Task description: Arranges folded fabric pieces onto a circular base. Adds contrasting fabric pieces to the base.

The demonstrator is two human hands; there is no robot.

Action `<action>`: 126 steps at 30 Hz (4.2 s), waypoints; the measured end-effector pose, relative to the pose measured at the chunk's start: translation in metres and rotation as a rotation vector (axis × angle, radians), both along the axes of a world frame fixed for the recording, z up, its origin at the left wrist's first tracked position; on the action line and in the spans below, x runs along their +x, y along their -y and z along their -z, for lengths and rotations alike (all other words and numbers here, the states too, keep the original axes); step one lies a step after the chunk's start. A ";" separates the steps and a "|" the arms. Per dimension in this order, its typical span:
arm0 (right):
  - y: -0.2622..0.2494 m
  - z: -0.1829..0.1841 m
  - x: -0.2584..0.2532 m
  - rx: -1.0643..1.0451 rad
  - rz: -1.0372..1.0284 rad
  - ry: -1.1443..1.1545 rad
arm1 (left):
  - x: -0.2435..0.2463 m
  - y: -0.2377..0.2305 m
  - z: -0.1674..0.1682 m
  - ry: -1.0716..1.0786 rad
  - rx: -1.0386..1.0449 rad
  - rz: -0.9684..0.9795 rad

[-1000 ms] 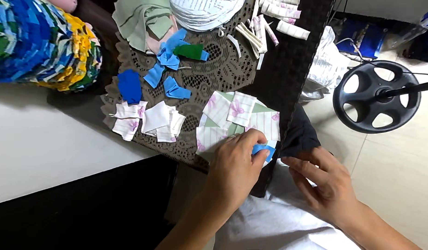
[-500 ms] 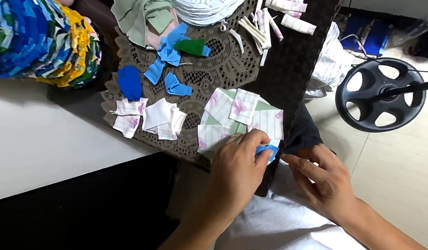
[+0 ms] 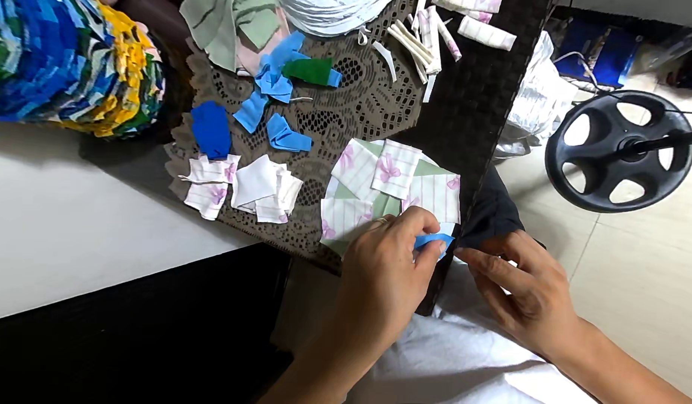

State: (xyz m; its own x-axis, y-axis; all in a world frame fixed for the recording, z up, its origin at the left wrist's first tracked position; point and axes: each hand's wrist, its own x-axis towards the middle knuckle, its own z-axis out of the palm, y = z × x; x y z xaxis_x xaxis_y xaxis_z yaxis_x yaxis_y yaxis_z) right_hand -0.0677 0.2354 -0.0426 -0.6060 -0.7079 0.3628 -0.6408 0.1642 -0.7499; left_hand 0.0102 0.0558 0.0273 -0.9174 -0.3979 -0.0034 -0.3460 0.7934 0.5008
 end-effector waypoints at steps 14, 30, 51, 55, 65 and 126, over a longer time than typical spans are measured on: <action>0.000 0.001 0.001 -0.003 -0.001 0.002 | -0.002 0.003 -0.001 0.068 0.064 -0.017; 0.009 0.002 -0.005 0.022 -0.038 -0.104 | -0.003 0.006 0.001 0.074 0.008 0.007; 0.010 -0.003 0.000 -0.057 -0.066 -0.306 | -0.005 0.005 0.002 0.073 -0.022 0.007; 0.014 0.000 0.001 -0.023 -0.068 -0.338 | -0.005 0.004 -0.001 0.089 -0.020 0.001; 0.015 0.001 -0.001 -0.007 -0.068 -0.354 | 0.001 0.025 -0.006 0.074 -0.152 -0.076; 0.227 -0.071 -0.076 -0.050 -0.162 0.807 | -0.025 0.151 -0.039 -0.259 0.626 -0.600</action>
